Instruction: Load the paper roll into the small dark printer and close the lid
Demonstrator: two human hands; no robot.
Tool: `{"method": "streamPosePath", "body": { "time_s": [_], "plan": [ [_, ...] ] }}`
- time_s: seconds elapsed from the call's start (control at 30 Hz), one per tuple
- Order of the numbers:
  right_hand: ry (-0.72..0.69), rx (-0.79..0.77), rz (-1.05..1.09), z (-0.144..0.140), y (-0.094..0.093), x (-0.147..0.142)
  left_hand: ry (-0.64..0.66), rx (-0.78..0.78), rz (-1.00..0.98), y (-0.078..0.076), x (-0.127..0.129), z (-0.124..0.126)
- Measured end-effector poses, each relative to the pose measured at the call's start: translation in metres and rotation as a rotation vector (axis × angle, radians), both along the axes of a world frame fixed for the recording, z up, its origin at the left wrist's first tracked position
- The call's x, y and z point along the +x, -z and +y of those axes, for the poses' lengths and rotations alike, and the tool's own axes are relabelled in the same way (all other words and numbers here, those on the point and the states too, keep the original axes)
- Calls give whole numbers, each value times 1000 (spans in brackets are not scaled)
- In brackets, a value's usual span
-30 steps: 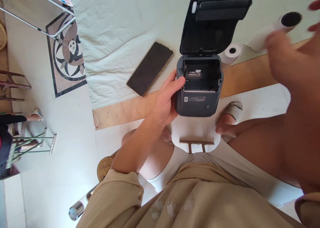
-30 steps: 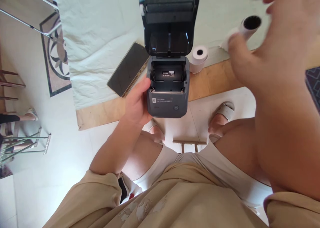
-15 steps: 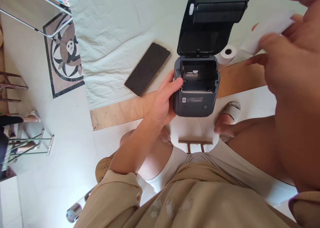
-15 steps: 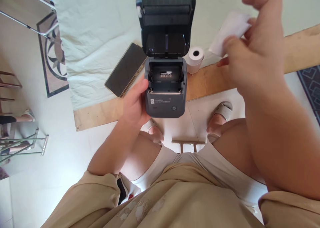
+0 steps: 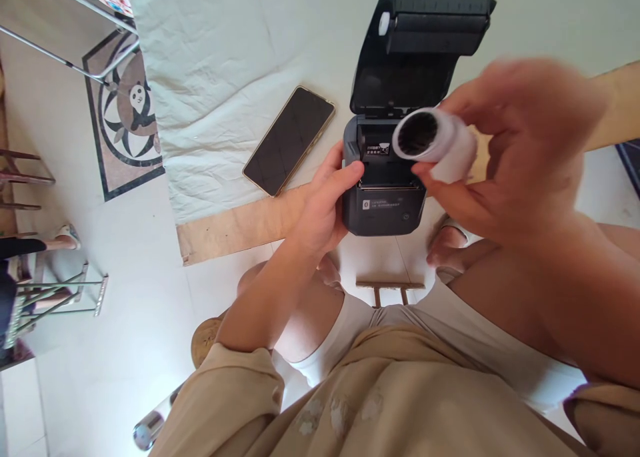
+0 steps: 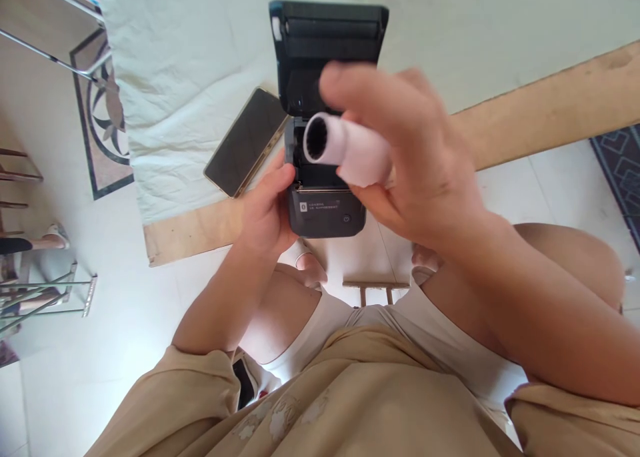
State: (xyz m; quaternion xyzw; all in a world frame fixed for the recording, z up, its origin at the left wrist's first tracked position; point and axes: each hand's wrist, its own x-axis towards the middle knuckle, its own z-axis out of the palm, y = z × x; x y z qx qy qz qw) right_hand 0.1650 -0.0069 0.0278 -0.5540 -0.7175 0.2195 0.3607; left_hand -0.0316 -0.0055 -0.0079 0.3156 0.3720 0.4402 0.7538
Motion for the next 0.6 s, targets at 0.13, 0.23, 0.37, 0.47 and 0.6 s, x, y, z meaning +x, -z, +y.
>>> {"method": "streamPosePath", "body": {
  "time_s": [0.13,0.23,0.37,0.47,0.6],
  "plan": [
    [55,208,-131,-4,6,-11,-7,7,6,-2,2,-2],
    [10,345,-215,-4,13,-11,16,28,5,-3,2,-2],
    [-98,391,-208,-1,15,-6,-8,28,1,-1,2,-1],
    [-108,431,-211,0,11,-3,-18,12,33,0,2,-1],
    [-82,320,-280,1,8,-4,-8,10,63,-3,3,-2]
  ]
}}
